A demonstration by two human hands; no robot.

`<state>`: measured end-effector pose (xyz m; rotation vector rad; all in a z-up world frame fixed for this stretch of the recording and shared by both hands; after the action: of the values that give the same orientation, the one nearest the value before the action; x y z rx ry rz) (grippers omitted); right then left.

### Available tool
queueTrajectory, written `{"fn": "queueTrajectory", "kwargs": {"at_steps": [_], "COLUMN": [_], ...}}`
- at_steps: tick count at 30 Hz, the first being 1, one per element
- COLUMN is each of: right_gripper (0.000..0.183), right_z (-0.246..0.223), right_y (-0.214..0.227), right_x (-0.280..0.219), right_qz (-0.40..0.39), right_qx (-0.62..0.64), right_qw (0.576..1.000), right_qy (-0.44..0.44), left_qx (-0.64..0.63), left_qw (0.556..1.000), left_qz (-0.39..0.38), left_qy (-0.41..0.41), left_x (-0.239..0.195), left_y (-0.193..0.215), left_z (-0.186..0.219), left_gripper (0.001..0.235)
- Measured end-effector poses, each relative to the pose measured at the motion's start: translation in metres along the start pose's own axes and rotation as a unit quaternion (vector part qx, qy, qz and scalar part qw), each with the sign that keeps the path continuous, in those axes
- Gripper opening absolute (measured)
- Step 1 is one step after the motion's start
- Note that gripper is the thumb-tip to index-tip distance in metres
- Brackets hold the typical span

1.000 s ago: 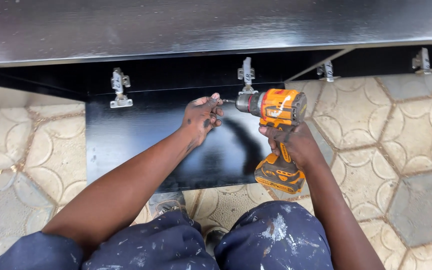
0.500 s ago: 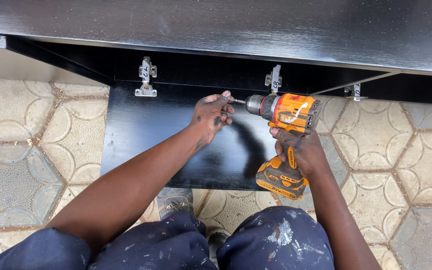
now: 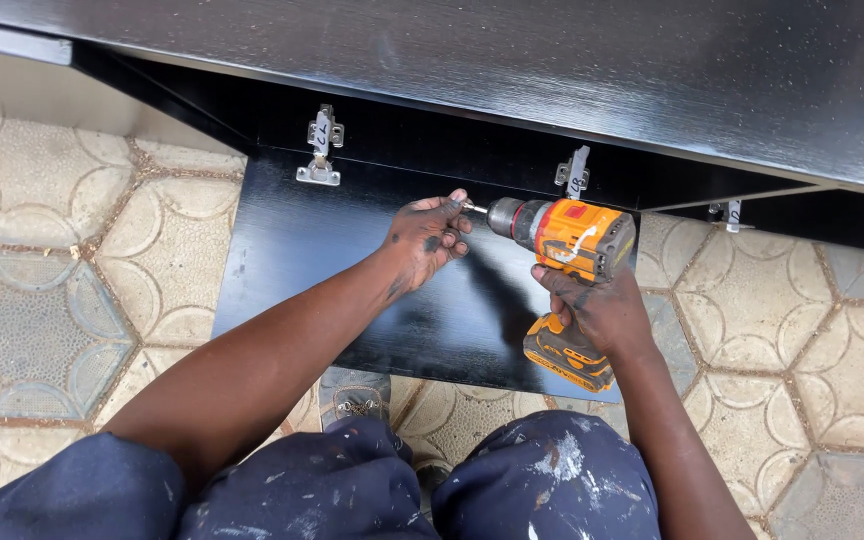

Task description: The person picks up a wooden tile and places it under a black cabinet door. They then attach the door to the cabinet frame using hinges and secure it with a power drill.

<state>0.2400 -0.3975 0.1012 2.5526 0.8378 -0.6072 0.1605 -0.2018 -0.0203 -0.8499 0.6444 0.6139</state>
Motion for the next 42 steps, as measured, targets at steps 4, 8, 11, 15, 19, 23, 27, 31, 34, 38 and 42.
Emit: {"fn": "queueTrajectory", "kwargs": {"at_steps": [4,8,11,15,19,23,27,31,34,38,42], "right_gripper": [0.015,0.018,0.023,0.023,0.034,0.044,0.043,0.034,0.029,0.03,0.028], "right_z": [-0.034,-0.058,-0.068,-0.094,-0.124,-0.123,-0.136,-0.138,-0.134,-0.135,-0.127], "right_y": [-0.03,-0.073,-0.107,-0.147,-0.174,-0.189,-0.212,-0.227,-0.232,-0.236,-0.245], "right_x": [-0.001,0.002,0.014,0.018,0.021,0.045,0.052,0.058,0.063,0.065,0.08], "right_qz": [-0.016,-0.035,-0.062,-0.088,-0.064,-0.061,-0.068,-0.061,-0.063,-0.063,-0.084], "right_qx": [-0.053,-0.159,-0.228,-0.244,-0.304,-0.339,-0.354,-0.337,-0.323,-0.337,-0.361], "right_qw": [0.998,0.983,0.969,0.963,0.945,0.933,0.928,0.935,0.939,0.935,0.923], "right_qy": [-0.035,-0.09,-0.077,-0.076,-0.104,-0.104,-0.098,-0.095,-0.094,-0.094,-0.104], "left_qx": [-0.095,-0.195,-0.242,-0.259,-0.218,-0.152,-0.112,0.166,0.209,0.242,0.368], "left_qw": [0.996,0.98,0.969,0.963,0.97,0.974,0.973,0.903,0.89,0.869,0.811], "left_qz": [0.004,0.028,0.048,0.069,0.105,0.164,0.164,0.311,0.314,0.316,0.356], "left_qy": [0.0,-0.014,-0.03,-0.034,-0.032,-0.051,-0.121,-0.244,-0.254,-0.294,-0.282], "left_x": [-0.01,0.007,0.011,0.023,0.025,0.008,-0.004,-0.037,-0.035,-0.045,-0.007], "left_y": [0.026,0.071,0.096,0.123,0.157,0.196,0.218,0.239,0.256,0.262,0.288], "left_z": [0.004,-0.002,0.004,0.011,0.008,0.028,0.063,0.114,0.132,0.152,0.157], "left_gripper": [0.024,0.023,0.024,0.029,0.034,0.032,0.032,0.038,0.042,0.036,0.033]}}
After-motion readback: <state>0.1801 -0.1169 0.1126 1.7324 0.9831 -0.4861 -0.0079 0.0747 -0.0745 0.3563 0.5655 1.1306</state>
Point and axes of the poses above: each hand's wrist, its own x-axis towards the middle knuckle, its own y-axis out of the back of the hand, z = x × y, the point moved 10 cm from there along x, towards the middle knuckle, and after that the axes turned 2 degrees about -y, right-handed, at the moved point
